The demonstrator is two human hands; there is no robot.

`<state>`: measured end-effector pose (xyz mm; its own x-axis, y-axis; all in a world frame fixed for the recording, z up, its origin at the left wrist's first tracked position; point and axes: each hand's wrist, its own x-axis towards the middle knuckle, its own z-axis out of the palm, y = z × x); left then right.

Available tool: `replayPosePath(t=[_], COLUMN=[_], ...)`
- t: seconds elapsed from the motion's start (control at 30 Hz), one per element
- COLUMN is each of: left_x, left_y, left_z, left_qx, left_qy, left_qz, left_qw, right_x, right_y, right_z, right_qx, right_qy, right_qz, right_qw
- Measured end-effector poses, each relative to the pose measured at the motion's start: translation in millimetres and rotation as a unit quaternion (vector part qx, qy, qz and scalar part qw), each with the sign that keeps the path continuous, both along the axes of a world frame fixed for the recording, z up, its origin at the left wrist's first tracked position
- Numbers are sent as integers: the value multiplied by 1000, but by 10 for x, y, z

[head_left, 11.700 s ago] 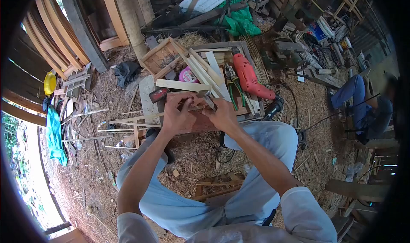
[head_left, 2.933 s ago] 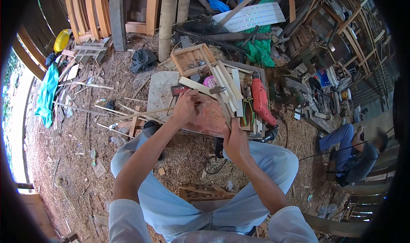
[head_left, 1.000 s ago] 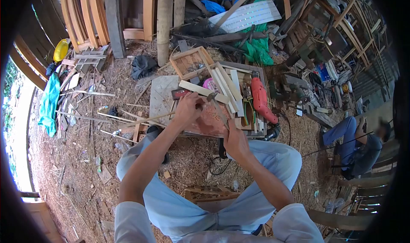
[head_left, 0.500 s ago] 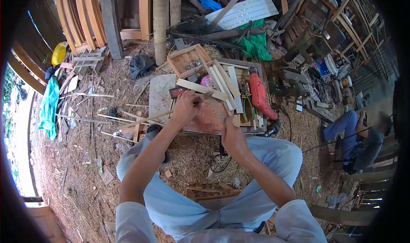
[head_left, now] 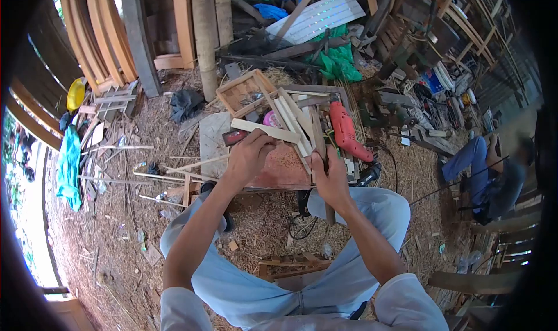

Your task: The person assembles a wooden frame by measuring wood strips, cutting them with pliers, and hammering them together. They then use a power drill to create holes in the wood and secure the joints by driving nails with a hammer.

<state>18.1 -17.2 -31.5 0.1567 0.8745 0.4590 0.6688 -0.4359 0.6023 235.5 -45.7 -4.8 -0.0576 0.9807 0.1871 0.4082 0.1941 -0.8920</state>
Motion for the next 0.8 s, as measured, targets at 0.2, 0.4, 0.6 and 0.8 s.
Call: replayPosePath(t=[0.2, 0.4, 0.6, 0.8], left_x=[172, 297, 316, 337], left_y=[-309, -418, -480, -535], left_z=[537, 629, 719, 824], left_qx=[66, 111, 143, 164], left_qy=[-114, -109, -105, -109], left_qz=[-65, -85, -84, -84], left_qw=[989, 984, 981, 977], right_x=[34, 30, 73, 70], right_y=[-71, -220, -256, -297], right_z=[401, 696, 772, 835], right_qx=[-173, -277, -296, -289], right_qy=[181, 302, 331, 355], right_qz=[55, 108, 141, 154], right_qw=[967, 906, 885, 876])
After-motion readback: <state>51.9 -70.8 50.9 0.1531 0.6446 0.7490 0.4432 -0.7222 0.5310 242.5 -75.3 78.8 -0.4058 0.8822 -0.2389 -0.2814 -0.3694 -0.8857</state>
